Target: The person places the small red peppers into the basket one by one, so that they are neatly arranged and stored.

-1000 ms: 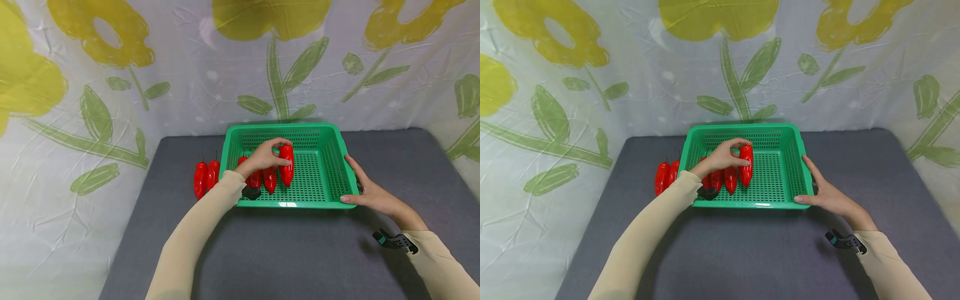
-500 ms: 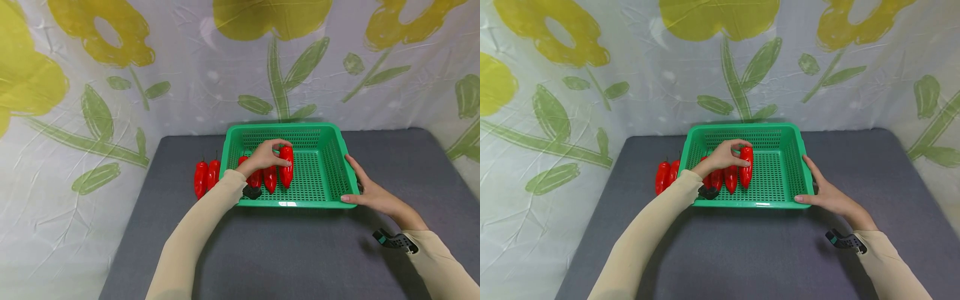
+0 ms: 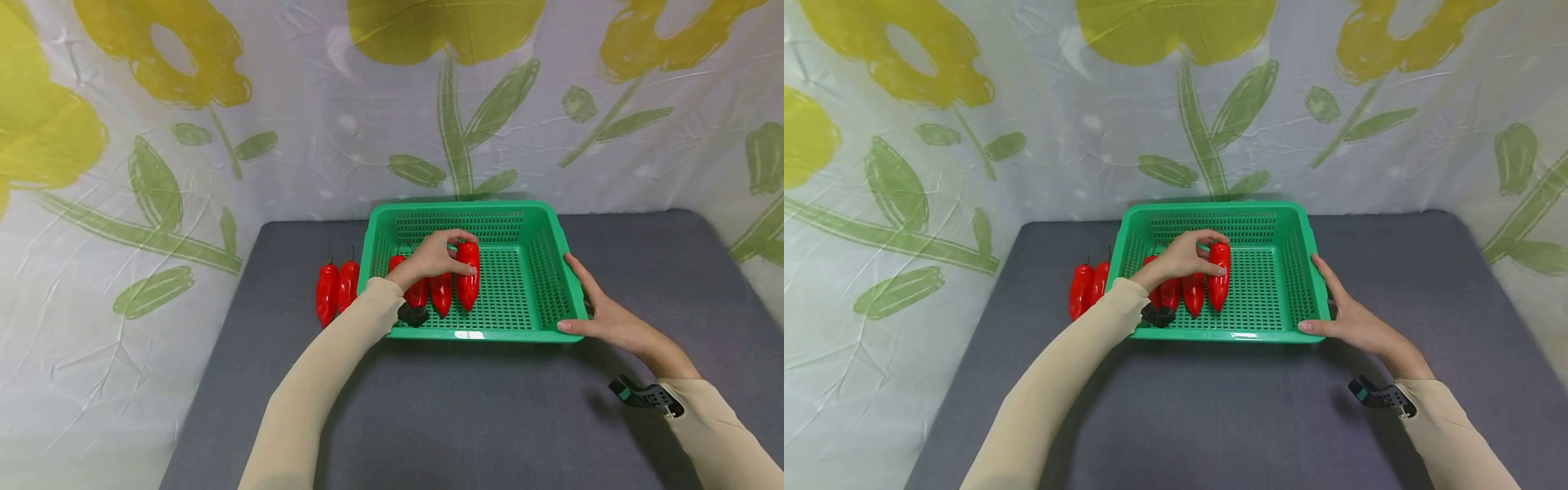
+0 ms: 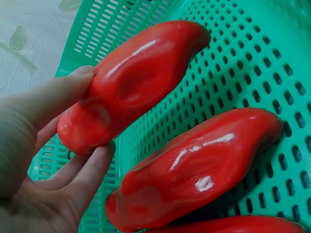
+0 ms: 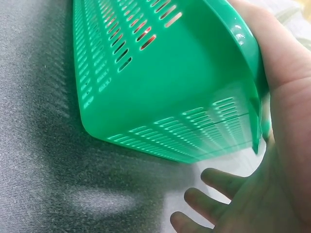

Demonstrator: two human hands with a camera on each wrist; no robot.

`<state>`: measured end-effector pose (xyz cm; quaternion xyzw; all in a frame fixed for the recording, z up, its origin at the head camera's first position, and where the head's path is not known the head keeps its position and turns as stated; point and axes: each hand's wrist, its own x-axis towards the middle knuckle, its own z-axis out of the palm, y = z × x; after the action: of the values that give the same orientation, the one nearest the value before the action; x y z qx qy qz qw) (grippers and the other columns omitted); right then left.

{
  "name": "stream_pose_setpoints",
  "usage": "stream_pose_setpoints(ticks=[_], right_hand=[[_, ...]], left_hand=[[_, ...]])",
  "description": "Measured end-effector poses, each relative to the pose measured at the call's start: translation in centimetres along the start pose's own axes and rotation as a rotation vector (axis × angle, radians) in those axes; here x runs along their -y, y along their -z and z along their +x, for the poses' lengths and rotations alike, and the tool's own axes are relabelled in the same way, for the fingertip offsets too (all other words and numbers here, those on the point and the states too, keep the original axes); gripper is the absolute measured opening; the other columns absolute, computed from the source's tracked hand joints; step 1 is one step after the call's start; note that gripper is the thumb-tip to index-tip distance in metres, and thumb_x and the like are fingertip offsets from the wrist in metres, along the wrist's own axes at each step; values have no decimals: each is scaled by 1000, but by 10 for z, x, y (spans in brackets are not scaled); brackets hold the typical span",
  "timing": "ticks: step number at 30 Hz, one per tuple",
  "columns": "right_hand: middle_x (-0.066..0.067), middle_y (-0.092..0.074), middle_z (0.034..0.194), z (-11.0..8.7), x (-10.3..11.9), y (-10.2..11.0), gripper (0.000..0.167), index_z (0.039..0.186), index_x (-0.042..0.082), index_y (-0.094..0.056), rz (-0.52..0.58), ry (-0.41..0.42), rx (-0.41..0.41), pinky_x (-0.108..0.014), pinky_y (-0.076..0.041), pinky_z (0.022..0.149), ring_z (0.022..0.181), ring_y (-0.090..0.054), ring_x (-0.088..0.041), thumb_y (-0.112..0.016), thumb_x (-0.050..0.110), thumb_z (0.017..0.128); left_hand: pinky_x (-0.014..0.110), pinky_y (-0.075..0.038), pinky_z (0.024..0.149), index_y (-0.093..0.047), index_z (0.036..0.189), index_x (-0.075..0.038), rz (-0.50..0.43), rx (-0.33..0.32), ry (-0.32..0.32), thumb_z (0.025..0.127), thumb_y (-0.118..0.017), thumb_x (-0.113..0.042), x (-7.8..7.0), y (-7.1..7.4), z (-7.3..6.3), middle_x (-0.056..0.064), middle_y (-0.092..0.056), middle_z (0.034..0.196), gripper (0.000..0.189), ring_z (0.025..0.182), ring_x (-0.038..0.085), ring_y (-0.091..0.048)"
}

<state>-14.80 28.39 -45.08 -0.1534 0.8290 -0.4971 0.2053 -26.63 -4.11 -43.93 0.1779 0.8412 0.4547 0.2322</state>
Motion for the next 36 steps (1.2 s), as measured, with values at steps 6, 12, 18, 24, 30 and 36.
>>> stream_pose_setpoints(ticks=[6, 12, 18, 24, 30, 36], right_hand=[[-32, 5, 160, -1, 0, 0, 113, 154, 39, 22, 13, 1, 2, -21, -48, 79, 132, -32, -58, -68, 13, 91], [-31, 7, 160, -1, -1, -1, 113, 154, 40, 21, 11, -3, 6, -19, -48, 79, 133, -31, -56, -68, 14, 91], [-31, 7, 161, 0, -1, -1, 112, 154, 42, 21, 12, -6, 6, -18, -47, 80, 135, -31, -56, -68, 14, 91], [-31, 6, 160, 1, -1, -1, 112, 153, 44, 21, 17, -13, 11, -19, -48, 80, 135, -32, -55, -68, 14, 92], [-31, 8, 160, 0, 0, -1, 112, 153, 43, 22, 26, -18, 13, -19, -48, 80, 135, -29, -57, -68, 14, 92], [-30, 9, 161, 0, 0, -2, 112, 153, 42, 22, 19, -11, 11, -19, -48, 81, 136, -28, -58, -67, 13, 92]], left_hand=[[35, -58, 82, -56, 139, -19, 12, -7, -20, 82, -82, -24, 1, -1, 2, 9, -56, 132, 63, 108, 25, -67], [35, -57, 83, -55, 139, -19, 40, 4, -15, 82, -82, -25, 0, -2, 4, 9, -56, 132, 63, 106, 23, -67], [35, -57, 86, -53, 140, -18, 79, 41, 5, 84, -80, -23, -4, -3, 4, 11, -53, 135, 63, 108, 25, -67], [34, -57, 86, -51, 141, -18, 108, 70, 1, 85, -79, -22, -6, -5, 6, 10, -52, 136, 63, 105, 25, -68], [32, -57, 84, -50, 142, -21, 160, 94, -12, 83, -81, -22, -4, -9, 11, 10, -52, 139, 67, 111, 25, -63], [31, -57, 86, -48, 144, -20, 184, 119, -21, 82, -81, -19, -2, -12, 13, 10, -52, 139, 70, 120, 27, -60]])
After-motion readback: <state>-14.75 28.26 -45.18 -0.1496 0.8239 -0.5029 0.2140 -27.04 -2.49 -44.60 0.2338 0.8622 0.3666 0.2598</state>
